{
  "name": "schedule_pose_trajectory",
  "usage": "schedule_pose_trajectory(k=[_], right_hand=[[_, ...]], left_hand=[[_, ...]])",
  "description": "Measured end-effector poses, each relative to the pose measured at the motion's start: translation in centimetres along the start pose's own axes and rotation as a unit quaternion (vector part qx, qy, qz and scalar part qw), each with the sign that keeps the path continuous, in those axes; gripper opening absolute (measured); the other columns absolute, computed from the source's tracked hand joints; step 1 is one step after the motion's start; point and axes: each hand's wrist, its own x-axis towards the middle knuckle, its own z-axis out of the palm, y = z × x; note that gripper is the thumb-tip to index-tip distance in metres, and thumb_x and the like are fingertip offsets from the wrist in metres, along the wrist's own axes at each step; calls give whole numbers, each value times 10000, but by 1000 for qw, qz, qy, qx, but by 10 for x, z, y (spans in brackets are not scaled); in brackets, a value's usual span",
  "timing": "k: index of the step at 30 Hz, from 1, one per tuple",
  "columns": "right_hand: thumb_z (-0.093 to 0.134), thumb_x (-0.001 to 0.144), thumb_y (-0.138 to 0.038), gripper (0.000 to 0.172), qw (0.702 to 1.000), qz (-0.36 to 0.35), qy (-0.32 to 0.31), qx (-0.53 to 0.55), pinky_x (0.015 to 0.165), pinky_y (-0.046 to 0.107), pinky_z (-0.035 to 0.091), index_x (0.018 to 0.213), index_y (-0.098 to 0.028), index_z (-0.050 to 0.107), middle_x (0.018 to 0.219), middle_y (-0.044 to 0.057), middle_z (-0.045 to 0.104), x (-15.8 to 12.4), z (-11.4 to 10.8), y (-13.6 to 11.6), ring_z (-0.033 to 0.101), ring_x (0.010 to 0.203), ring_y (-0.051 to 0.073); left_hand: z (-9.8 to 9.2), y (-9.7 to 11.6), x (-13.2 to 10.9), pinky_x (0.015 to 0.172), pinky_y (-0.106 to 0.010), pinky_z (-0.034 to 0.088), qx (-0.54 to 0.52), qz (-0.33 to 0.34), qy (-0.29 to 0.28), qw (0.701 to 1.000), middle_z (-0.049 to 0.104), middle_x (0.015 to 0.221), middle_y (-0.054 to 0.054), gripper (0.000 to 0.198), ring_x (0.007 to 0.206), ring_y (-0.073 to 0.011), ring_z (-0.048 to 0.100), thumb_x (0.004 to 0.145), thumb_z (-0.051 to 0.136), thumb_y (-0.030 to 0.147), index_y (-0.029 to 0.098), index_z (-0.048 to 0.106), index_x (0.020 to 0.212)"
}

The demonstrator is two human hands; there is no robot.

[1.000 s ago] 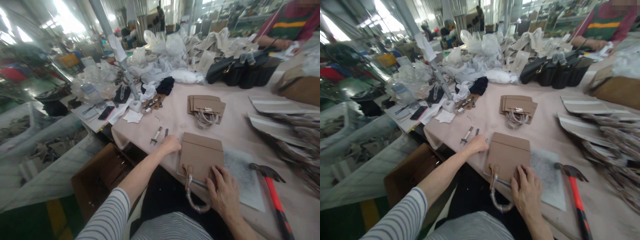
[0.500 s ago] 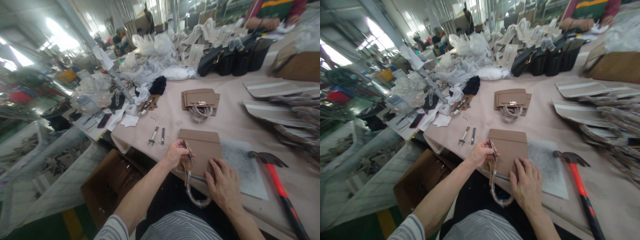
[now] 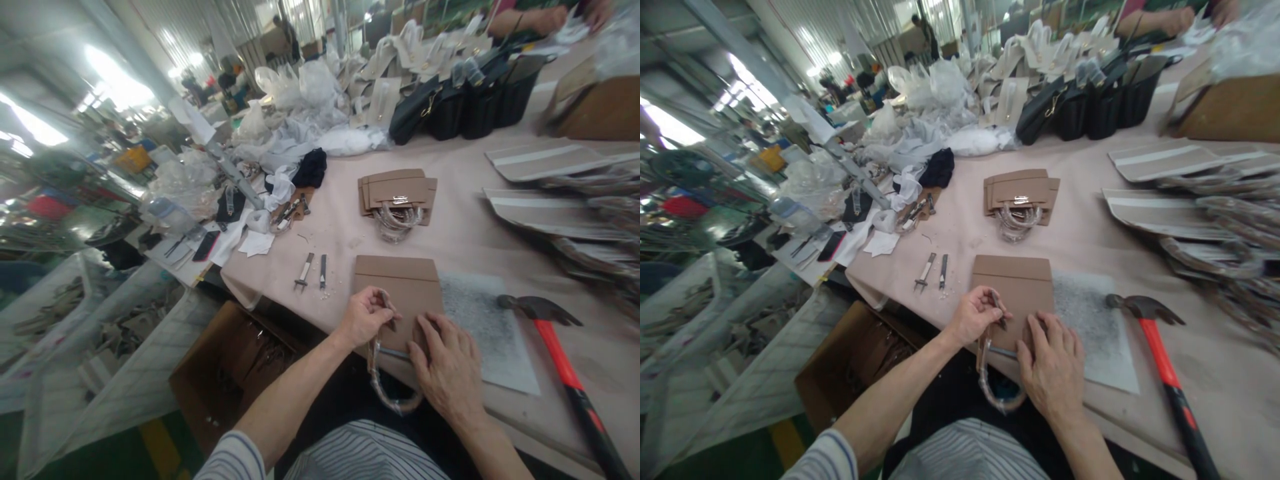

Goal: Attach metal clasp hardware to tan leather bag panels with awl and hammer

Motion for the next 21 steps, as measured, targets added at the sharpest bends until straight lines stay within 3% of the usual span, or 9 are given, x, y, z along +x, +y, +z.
schedule_pose_trajectory(k=[14,21], right_hand=[[463,1002,-345,376,1000,-4,8,3,1063,562,403,1297,-134,562,1345,182,579,0,-1,0,519,1257,370],[458,1002,-346,376,1000,-6,13,0,1067,567,395,1308,-148,550,1336,179,584,1,-2,0,525,1252,365]], left_hand=[[3,2,-8,656,-248,584,79,31,-7,996,726,741,-59,322,665,-139,690,781,784,407,130,621,806],[4,2,-11,652,-232,564,123,43,-5,991,722,737,-43,162,674,-139,689,813,693,291,146,621,799]])
